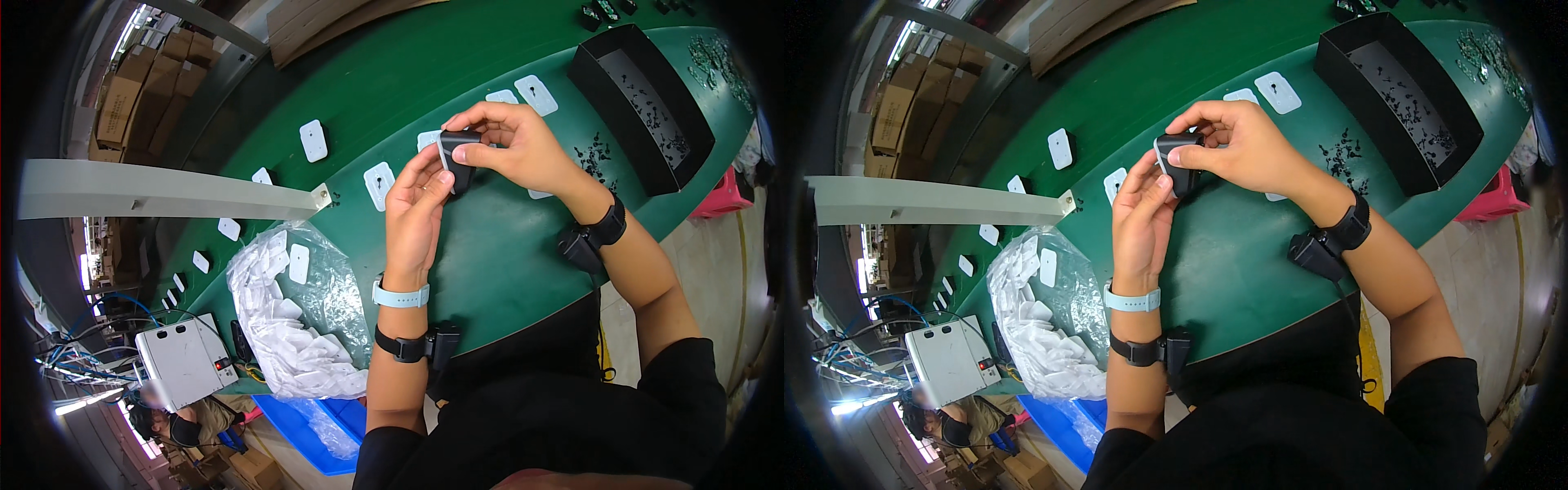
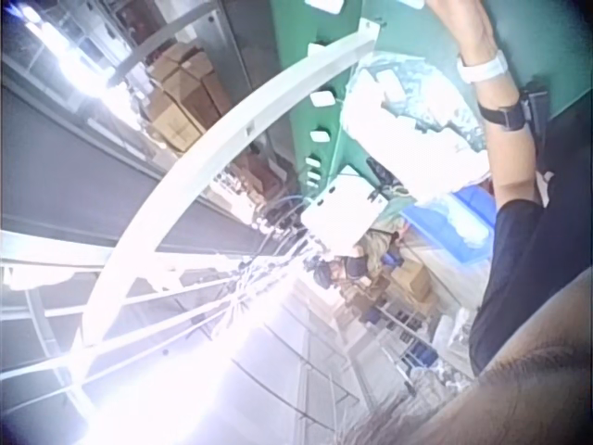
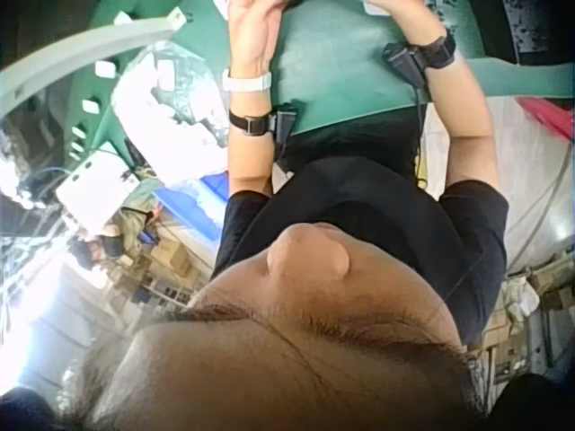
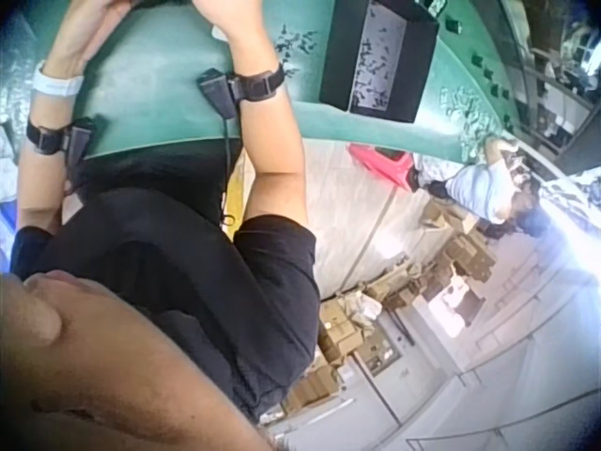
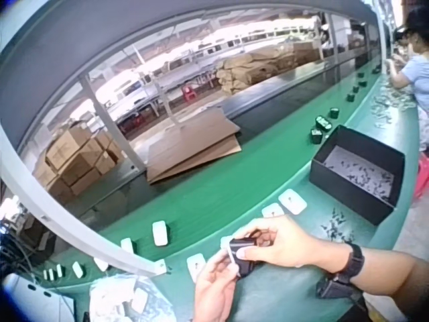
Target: The person assembles small electronic devices by inserting green circuit boards into white plastic casings. They pick up a casing, insert a board, and place the completed unit on the table, repeating this process for multiple units.
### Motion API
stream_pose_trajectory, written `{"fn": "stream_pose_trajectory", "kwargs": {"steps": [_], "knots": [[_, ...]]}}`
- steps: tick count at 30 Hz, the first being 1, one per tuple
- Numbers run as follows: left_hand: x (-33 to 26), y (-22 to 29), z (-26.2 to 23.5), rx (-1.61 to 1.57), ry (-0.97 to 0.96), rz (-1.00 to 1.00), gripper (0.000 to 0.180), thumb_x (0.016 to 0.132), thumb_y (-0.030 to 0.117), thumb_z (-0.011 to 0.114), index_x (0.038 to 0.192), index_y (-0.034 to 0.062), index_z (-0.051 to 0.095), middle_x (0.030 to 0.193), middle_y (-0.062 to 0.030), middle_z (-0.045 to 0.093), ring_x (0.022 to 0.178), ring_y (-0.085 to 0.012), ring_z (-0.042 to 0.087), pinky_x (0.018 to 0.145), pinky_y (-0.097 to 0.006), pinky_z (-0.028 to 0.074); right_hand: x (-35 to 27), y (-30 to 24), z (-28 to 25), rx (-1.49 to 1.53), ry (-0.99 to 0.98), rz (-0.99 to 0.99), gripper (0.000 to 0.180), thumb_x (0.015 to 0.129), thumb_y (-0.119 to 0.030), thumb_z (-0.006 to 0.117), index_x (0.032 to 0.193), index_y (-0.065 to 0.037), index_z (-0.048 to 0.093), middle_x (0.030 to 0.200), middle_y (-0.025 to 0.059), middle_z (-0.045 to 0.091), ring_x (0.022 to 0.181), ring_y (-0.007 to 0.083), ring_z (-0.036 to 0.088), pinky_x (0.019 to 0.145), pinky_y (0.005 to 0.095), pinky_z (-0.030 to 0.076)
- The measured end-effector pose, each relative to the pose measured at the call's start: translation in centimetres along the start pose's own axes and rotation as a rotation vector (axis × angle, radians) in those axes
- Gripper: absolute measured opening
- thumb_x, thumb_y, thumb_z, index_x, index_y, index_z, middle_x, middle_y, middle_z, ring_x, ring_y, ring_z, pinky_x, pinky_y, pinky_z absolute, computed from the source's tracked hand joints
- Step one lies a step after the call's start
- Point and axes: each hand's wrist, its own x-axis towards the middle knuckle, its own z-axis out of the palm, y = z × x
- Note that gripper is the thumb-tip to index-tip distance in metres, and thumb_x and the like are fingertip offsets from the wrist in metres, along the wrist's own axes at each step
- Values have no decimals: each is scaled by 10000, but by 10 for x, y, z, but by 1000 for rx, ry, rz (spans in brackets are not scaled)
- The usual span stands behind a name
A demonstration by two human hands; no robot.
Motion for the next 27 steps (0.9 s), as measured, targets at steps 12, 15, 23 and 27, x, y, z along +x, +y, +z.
{"fn": "stream_pose_trajectory", "kwargs": {"steps": [12, 15, 23, 27], "knots": [[0, -3, -5, 228, 31, 220, 414, 878, -61, 702, 1281, -60, 607, 1214, -123, 629, 1121, -198, 620, 952, -323, 542, -2, 2, 4, 41, -24, -175, 275, 870, 40, 707, 1144, 39, 679, 1256, 129, 606, 1094, 203, 637, 943, 326, 546], [2, -5, 3, 338, 114, 342, 402, 847, -69, 732, 1235, -68, 629, 1178, -114, 631, 1076, -191, 632, 925, -319, 560, -1, 11, 9, 41, 70, -192, 261, 876, 21, 713, 1134, 33, 683, 1230, 110, 614, 1047, 186, 647, 915, 315, 553], [-3, -4, 12, 924, 325, 661, 365, 765, -29, 812, 1093, -58, 656, 1087, -119, 662, 1002, -182, 650, 857, -304, 556, -4, 15, 21, 78, 102, -88, 332, 853, 14, 739, 1156, 44, 608, 1254, 118, 625, 1055, 156, 642, 890, 295, 560], [2, -9, 10, 687, 299, 700, 327, 809, 13, 793, 1093, -41, 642, 1054, -111, 685, 961, -179, 676, 850, -303, 558, -2, 14, 24, 127, 106, -108, 345, 844, 65, 704, 1166, 34, 585, 1285, 127, 615, 1121, 171, 623, 928, 312, 547]]}}
